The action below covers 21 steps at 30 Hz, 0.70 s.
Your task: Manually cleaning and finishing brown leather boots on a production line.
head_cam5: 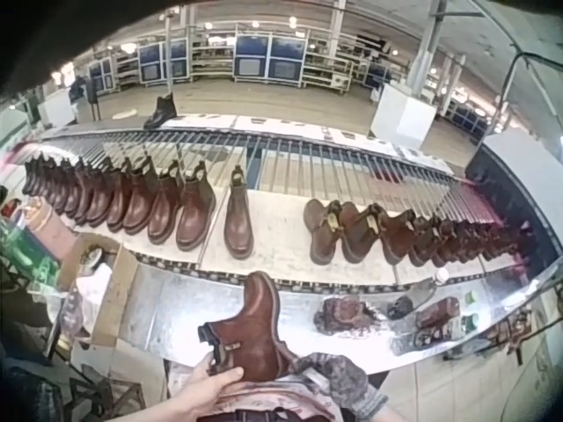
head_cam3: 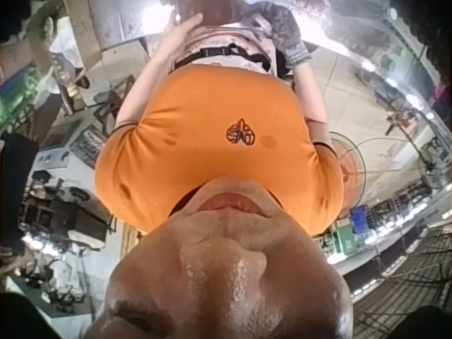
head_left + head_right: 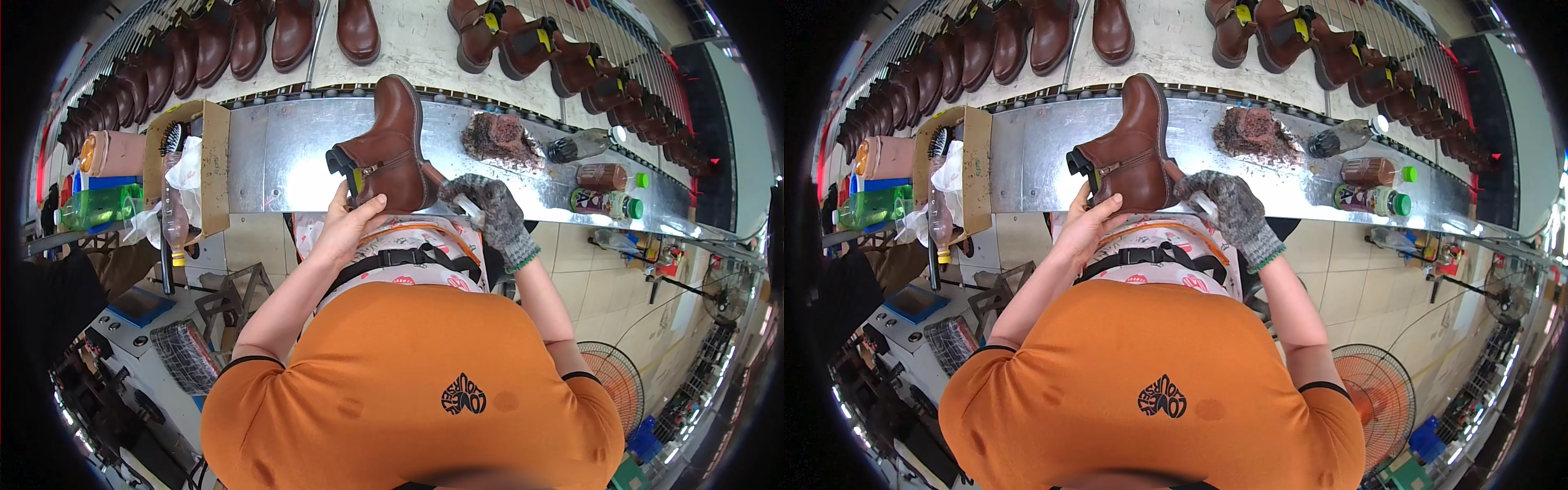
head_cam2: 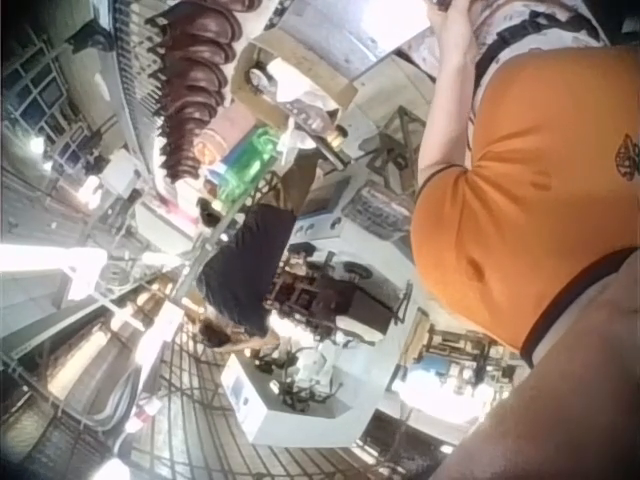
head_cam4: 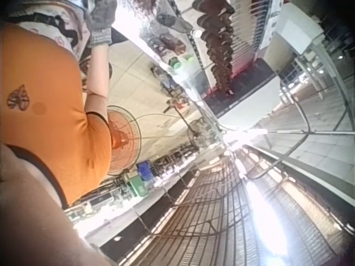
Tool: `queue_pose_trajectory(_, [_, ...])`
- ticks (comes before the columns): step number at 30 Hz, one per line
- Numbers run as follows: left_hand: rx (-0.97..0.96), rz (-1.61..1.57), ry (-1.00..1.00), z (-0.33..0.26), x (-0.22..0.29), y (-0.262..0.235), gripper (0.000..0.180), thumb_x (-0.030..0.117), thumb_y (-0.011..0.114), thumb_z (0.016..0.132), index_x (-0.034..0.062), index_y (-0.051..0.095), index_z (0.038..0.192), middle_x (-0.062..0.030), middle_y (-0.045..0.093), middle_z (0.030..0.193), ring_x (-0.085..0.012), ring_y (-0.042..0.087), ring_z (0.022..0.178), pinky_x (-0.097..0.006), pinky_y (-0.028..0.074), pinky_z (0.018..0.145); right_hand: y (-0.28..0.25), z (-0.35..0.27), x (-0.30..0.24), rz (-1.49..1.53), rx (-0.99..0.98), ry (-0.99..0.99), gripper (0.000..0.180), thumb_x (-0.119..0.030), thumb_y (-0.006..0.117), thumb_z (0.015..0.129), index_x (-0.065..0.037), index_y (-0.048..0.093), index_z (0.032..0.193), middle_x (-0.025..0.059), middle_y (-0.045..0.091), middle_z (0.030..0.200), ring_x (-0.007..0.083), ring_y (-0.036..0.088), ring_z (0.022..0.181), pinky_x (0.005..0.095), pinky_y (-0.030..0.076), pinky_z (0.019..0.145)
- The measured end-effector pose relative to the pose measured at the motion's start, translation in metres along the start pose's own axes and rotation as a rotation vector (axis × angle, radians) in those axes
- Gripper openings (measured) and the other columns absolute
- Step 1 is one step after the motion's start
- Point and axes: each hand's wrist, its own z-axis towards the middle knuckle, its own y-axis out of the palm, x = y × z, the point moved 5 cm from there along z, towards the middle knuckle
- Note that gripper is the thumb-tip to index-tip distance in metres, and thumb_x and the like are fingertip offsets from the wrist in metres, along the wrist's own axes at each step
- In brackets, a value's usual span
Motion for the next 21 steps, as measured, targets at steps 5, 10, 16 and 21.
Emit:
queue_pose_trajectory(5, [-0.009, -0.011, 0.014, 0.001, -0.003, 0.012, 0.053, 0.015, 0.064, 0.085, 0.0062, 0.033, 0.128, -0.0105, 0.049, 0.117, -0.0211, 0.054, 0.106, -0.036, 0.051, 0.088, -0.005, -0.021, -0.032, -0.37, -0.096, -0.047, 0.029, -0.028, 0.05, 0.085, -0.005, 0.066, 0.092, 0.0102, 0.067, 0.087, 0.0238, 0.064, 0.08, 0.0325, 0.049, 0.073])
queue_pose_trajectory(10, [0.013, -0.064, 0.018, -0.001, 0.003, 0.022, 0.054, 0.019, 0.064, 0.087, 0.0065, 0.032, 0.128, -0.0103, 0.047, 0.119, -0.0201, 0.054, 0.106, -0.035, 0.051, 0.087, -0.008, -0.046, -0.039, -0.386, -0.003, -0.094, 0.028, -0.029, 0.048, 0.087, -0.01, 0.068, 0.092, 0.0092, 0.067, 0.09, 0.028, 0.063, 0.081, 0.0351, 0.049, 0.074])
queue_pose_trajectory(16, [-0.003, -0.209, 0.014, 0.003, 0.014, 0.03, 0.054, 0.018, 0.059, 0.09, -0.0002, 0.028, 0.13, -0.0141, 0.048, 0.121, -0.0232, 0.056, 0.109, -0.033, 0.052, 0.09, -0.004, -0.061, -0.042, -0.369, 0.04, -0.117, 0.058, -0.055, 0.037, 0.086, -0.005, 0.066, 0.093, 0.0138, 0.066, 0.091, 0.0317, 0.063, 0.083, 0.0363, 0.049, 0.077])
queue_pose_trajectory(21, [-0.109, -0.353, 0.042, 0.005, 0.026, 0.035, 0.046, 0.017, 0.058, 0.09, -0.003, 0.034, 0.123, -0.016, 0.048, 0.12, -0.0248, 0.053, 0.112, -0.036, 0.05, 0.095, -0.004, -0.064, -0.042, -0.329, 0.104, -0.179, 0.059, -0.053, 0.034, 0.089, -0.003, 0.065, 0.094, 0.0116, 0.067, 0.09, 0.0274, 0.065, 0.083, 0.0349, 0.05, 0.075])
